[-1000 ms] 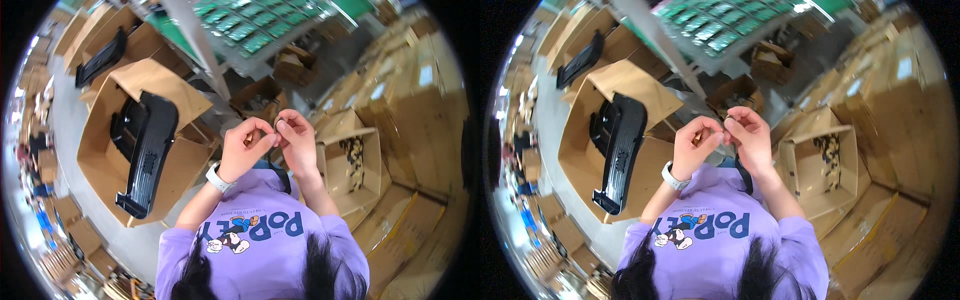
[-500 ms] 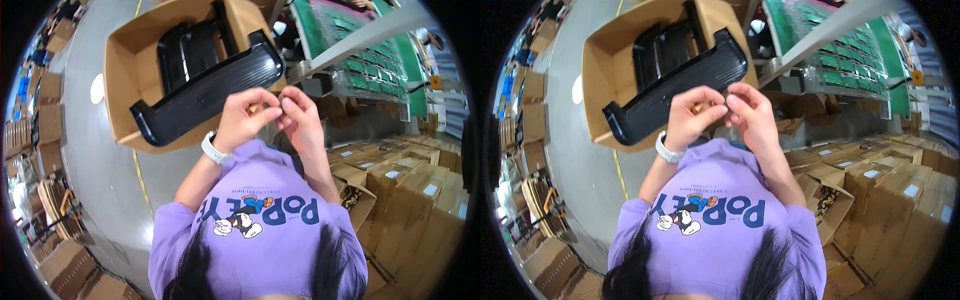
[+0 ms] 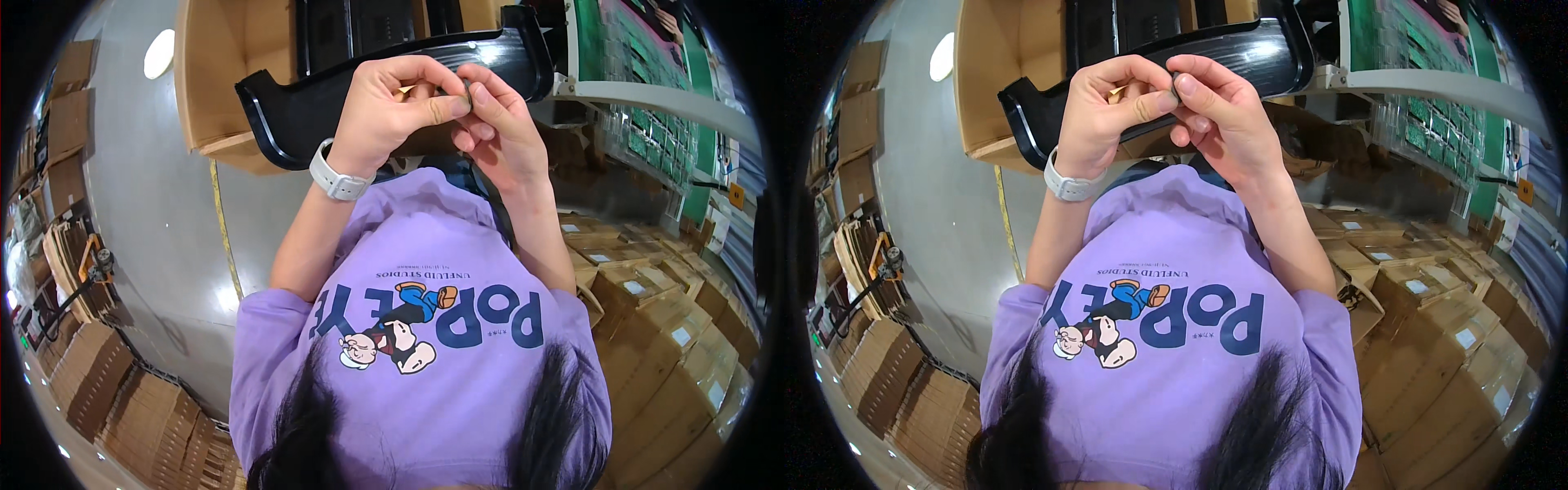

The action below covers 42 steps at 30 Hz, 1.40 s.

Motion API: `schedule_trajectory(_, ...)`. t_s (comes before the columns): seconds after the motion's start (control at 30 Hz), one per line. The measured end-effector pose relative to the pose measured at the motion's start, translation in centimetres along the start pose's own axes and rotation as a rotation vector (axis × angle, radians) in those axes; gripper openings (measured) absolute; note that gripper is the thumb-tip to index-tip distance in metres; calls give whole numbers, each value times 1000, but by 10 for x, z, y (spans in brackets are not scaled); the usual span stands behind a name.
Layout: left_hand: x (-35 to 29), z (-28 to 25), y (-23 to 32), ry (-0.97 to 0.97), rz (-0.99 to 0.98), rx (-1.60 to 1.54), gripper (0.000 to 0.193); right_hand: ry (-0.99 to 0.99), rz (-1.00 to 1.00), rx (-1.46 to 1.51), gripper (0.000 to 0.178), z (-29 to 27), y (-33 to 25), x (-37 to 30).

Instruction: Assembling small buttons into plastic housings and packing them into cardboard boxes on a factory floor.

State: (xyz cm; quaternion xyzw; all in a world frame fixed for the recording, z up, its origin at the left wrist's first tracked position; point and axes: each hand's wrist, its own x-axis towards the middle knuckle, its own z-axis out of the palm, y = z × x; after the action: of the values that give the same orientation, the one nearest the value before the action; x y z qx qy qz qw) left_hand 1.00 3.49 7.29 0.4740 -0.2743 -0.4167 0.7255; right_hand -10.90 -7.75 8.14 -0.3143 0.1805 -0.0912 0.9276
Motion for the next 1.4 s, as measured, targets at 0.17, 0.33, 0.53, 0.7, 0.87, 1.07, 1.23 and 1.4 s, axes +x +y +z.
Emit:
schedule_trajectory(0.17,0,0,2,147,70,223,11,63,-50,-114,21,1,-3,16)
schedule_trajectory(0.33,7,-1,2,187,88,243,11,26,39,-1,26,-1,-12,25)
schedule_trajectory(0.53,21,2,9,163,107,280,9,4,18,14,17,-2,-22,39)
schedule_trajectory(0.7,27,8,2,307,124,344,7,86,-64,-437,16,2,-27,43)
schedule_trajectory(0.87,26,10,-3,359,108,363,9,29,-172,-711,17,-3,-36,41)
schedule_trajectory(1.07,26,8,-7,356,104,500,6,-18,-88,-717,13,-16,-40,48)
schedule_trajectory(1.23,23,-1,-21,528,8,67,8,171,-248,-756,13,-28,-44,50)
schedule_trajectory(1.4,19,-8,-24,318,-34,-307,9,164,-534,-1028,12,-28,-40,45)
